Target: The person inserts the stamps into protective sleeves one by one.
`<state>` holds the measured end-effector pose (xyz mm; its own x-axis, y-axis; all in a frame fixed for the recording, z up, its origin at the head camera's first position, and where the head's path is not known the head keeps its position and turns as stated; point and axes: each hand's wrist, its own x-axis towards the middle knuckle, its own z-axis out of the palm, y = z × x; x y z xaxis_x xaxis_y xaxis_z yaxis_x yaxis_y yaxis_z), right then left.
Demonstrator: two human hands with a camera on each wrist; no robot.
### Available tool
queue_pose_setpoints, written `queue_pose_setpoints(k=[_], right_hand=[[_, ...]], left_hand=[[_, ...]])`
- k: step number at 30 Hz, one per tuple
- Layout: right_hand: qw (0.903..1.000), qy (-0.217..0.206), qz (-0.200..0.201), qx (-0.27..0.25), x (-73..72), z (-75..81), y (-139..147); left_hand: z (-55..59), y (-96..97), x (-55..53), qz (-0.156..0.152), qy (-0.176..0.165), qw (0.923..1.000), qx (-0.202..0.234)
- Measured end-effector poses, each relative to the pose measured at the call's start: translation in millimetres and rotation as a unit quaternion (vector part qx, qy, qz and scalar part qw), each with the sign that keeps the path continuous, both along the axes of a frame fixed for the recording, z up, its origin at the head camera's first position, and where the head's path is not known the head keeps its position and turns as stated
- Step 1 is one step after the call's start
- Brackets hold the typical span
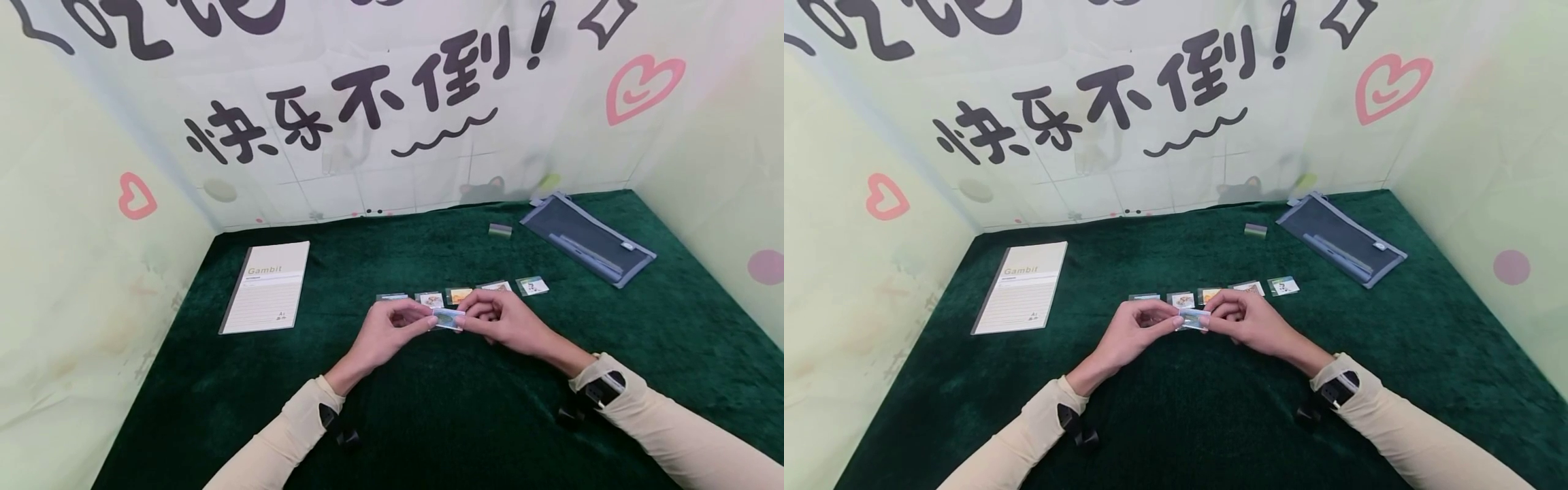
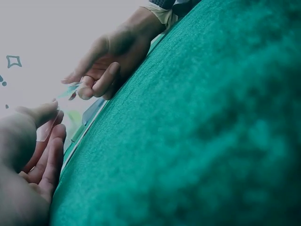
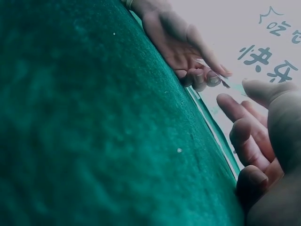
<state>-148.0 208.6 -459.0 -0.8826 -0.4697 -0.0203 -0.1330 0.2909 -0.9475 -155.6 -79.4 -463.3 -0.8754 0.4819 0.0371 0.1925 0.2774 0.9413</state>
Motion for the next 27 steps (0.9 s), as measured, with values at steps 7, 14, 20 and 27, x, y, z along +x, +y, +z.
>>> queue_pose_setpoints(k=[7, 14, 20, 27], right_hand=[[0.9999, 0.005, 0.002, 0.010, -0.2, 1.0, 2.8], [0.9999, 0.003, -0.002, 0.016, -0.7, -0.4, 2.4], [0.9997, -0.003, -0.023, 0.007, 0.5, 1.4, 1.6], [0.9999, -0.001, -0.014, -0.006, 0.4, 0.6, 0.6]], left_hand=[[0.4, 1.4, -0.6, 0.002, -0.009, 0.9999, -0.009], [0.1, 2.4, -0.3, -0.029, -0.014, 0.9994, -0.006], [-0.6, 1.0, -0.3, -0.050, -0.050, 0.9964, 0.045], [-2.4, 1.6, -1.6, -0.042, -0.056, 0.9961, 0.054]])
